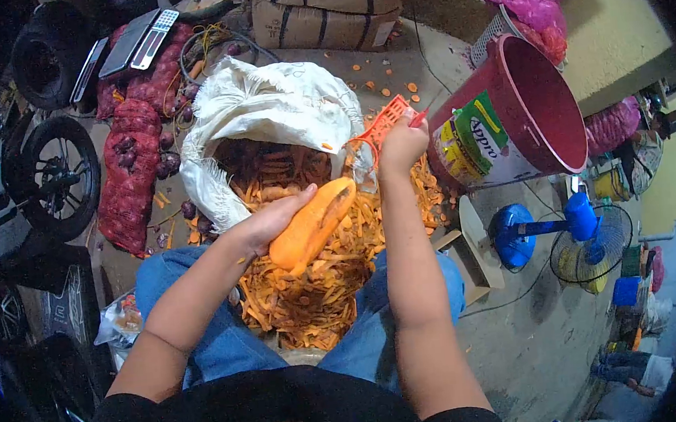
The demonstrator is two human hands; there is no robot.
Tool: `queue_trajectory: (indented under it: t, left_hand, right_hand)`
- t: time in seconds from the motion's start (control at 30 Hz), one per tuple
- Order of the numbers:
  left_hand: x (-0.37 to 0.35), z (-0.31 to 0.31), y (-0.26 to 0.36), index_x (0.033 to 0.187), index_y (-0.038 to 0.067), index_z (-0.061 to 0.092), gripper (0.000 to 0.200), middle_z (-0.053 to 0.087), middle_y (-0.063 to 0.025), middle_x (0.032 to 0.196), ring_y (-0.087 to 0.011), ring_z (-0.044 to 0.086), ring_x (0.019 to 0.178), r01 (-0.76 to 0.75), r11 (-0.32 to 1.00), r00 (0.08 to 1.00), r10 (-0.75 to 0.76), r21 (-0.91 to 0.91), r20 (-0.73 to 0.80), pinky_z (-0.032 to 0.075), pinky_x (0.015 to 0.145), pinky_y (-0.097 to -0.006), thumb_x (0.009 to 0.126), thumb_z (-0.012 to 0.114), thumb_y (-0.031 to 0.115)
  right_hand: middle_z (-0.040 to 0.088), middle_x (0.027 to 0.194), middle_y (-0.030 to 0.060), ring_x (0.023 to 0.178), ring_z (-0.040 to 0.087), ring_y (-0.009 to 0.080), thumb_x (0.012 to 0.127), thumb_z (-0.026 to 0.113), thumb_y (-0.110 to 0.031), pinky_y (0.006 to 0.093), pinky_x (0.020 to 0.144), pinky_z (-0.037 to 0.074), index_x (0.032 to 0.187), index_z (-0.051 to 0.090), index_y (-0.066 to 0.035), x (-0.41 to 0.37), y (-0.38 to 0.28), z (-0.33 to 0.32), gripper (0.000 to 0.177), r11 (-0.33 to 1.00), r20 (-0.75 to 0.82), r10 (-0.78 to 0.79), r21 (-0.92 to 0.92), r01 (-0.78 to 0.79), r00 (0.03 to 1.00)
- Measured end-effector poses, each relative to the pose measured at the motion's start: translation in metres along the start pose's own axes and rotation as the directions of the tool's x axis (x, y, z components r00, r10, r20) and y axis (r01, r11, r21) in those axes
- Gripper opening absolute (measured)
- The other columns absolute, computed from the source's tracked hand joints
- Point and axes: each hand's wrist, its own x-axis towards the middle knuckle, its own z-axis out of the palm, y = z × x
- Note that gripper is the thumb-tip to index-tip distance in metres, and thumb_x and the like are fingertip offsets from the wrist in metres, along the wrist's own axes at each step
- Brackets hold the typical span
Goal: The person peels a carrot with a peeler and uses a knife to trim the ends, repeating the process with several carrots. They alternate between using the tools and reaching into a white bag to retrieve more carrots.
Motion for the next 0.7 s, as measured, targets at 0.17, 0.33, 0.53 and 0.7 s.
queue_trajectory:
  t: [0.17,0.33,0.53,0.7]
  left_hand:
    - [0.018,-0.029,-0.001,0.105,0.003,0.045,0.043,0.055,-0.0081,0.088,-0.0149,0.055,0.074,-0.095,0.991,0.970,0.071,-0.093,-0.230,0.046,0.066,-0.0280,0.085,0.034,0.040]
    - [0.027,-0.049,0.002,0.114,0.000,0.029,0.051,0.046,-0.0138,0.102,-0.0181,0.050,0.087,-0.205,0.977,0.916,0.214,0.063,-0.338,0.043,0.072,-0.0294,0.077,0.051,0.029]
    - [0.024,-0.061,0.007,0.118,0.002,0.025,0.063,0.044,-0.0120,0.102,-0.0185,0.049,0.090,-0.183,0.913,0.901,0.304,0.366,-0.308,0.042,0.075,-0.0286,0.065,0.059,0.012]
    - [0.002,-0.057,0.020,0.109,0.002,0.040,0.045,0.052,-0.0073,0.092,-0.0155,0.055,0.079,-0.221,0.968,0.972,0.209,-0.118,-0.104,0.046,0.070,-0.0276,0.069,0.058,0.010]
  right_hand:
    - [0.054,0.063,0.0126,0.055,0.047,0.0230,0.081,0.047,-0.025,0.0342,0.055,0.038,0.072,0.049,0.004,-0.005,-0.016,-0.010,0.031,0.993,0.040,-0.044,0.109,0.039,0.998]
    - [0.054,0.069,0.0222,0.067,0.053,0.0359,0.076,0.048,-0.018,0.0406,0.060,0.041,0.078,0.051,0.000,-0.034,-0.040,-0.031,0.018,0.905,0.603,-0.266,-0.112,0.410,0.752]
    - [0.055,0.069,0.0218,0.069,0.054,0.0363,0.066,0.049,-0.010,0.0436,0.063,0.042,0.081,0.050,-0.001,-0.052,-0.023,-0.042,0.017,0.695,0.870,-0.147,-0.248,0.675,0.471]
    - [0.055,0.068,0.0208,0.068,0.054,0.0353,0.065,0.050,-0.010,0.0433,0.063,0.043,0.080,0.051,-0.002,-0.064,-0.020,-0.040,0.017,0.744,0.861,-0.179,-0.198,0.638,0.476]
